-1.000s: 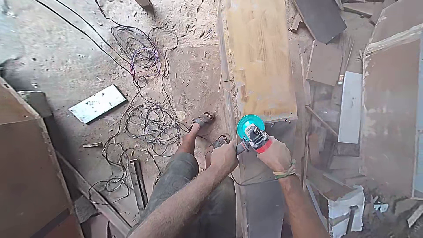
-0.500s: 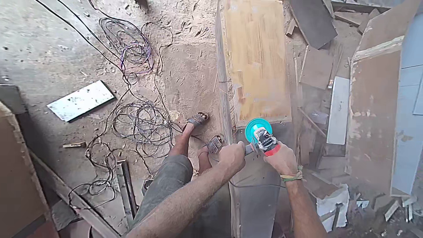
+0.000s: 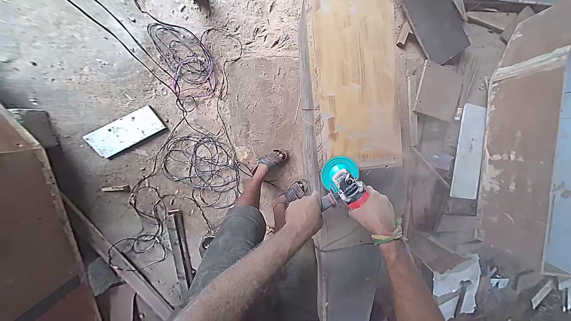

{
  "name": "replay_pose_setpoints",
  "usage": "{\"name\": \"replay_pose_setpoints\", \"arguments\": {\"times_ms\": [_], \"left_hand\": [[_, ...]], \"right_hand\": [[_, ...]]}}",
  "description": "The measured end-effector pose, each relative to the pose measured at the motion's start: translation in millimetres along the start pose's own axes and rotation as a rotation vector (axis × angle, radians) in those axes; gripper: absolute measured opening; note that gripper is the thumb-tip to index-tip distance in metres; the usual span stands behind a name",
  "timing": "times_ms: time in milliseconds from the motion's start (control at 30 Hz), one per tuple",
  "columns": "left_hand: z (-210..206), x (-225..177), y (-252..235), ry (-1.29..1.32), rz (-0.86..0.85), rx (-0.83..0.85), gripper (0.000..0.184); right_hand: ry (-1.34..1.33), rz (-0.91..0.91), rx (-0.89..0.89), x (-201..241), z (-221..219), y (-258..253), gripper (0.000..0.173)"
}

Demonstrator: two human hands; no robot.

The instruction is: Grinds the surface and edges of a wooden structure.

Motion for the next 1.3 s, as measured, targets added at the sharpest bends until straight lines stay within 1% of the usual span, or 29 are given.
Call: {"name": "replay_pose_setpoints", "arguments": {"times_ms": [100,167,267,367,433,533,600,667,800,867,933,1033,1100,1300], "left_hand": [[2,6,2,0.004,0.008,0.006,0.037],[-10,7,5,0.018,0.010,0.029,0.038],[-22,-6,3,0.019,-0.015,0.072,0.038],[-16,-21,-4,0.012,-0.063,0.072,0.037],[-13,-14,-3,0.018,-0.040,0.061,0.039],[-8,8,4,0.015,0.032,0.009,0.037],[-9,11,6,0.008,0.048,0.005,0.036],[-12,0,2,0.007,0.016,0.011,0.036],[-14,-40,-9,-0.033,-0.103,0.050,0.035],[-10,-48,-12,-0.056,-0.132,0.042,0.034],[-9,-37,-6,-0.048,-0.101,0.042,0.034],[-8,-9,-1,-0.045,-0.011,-0.005,0.035],[-6,-7,0,-0.045,0.006,-0.014,0.035],[-2,-54,-11,-0.062,-0.097,0.034,0.036]], "right_hand": [[0.020,0.019,-0.003,7,0,1,0.070],[0.037,0.022,0.004,1,-9,4,0.071],[0.031,-0.016,0.002,-19,-19,3,0.071],[0.020,-0.052,-0.031,-29,-10,-2,0.072],[0.027,-0.025,-0.021,-20,-6,0,0.071],[0.060,0.053,-0.004,4,-6,1,0.069],[0.059,0.059,0.010,7,-7,1,0.070],[0.035,0.024,-0.006,-6,-6,0,0.070],[-0.054,-0.095,-0.043,-46,-8,-5,0.071],[-0.086,-0.126,-0.057,-52,-5,-6,0.071],[-0.069,-0.099,-0.024,-42,-7,-3,0.072],[-0.015,0.003,0.005,-14,-8,-2,0.071],[-0.013,0.028,0.006,-10,-6,-4,0.070],[-0.049,-0.084,0.012,-46,16,-8,0.068]]}}
Point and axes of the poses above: each hand's wrist, its own y-axis away from the middle knuckle, its own z-axis out of the back of the hand, x = y × z, the point moved 7 cm from there along -y, towards the middle knuckle, and after that the axes turned 10 degrees about y, right-handed, at the moved point
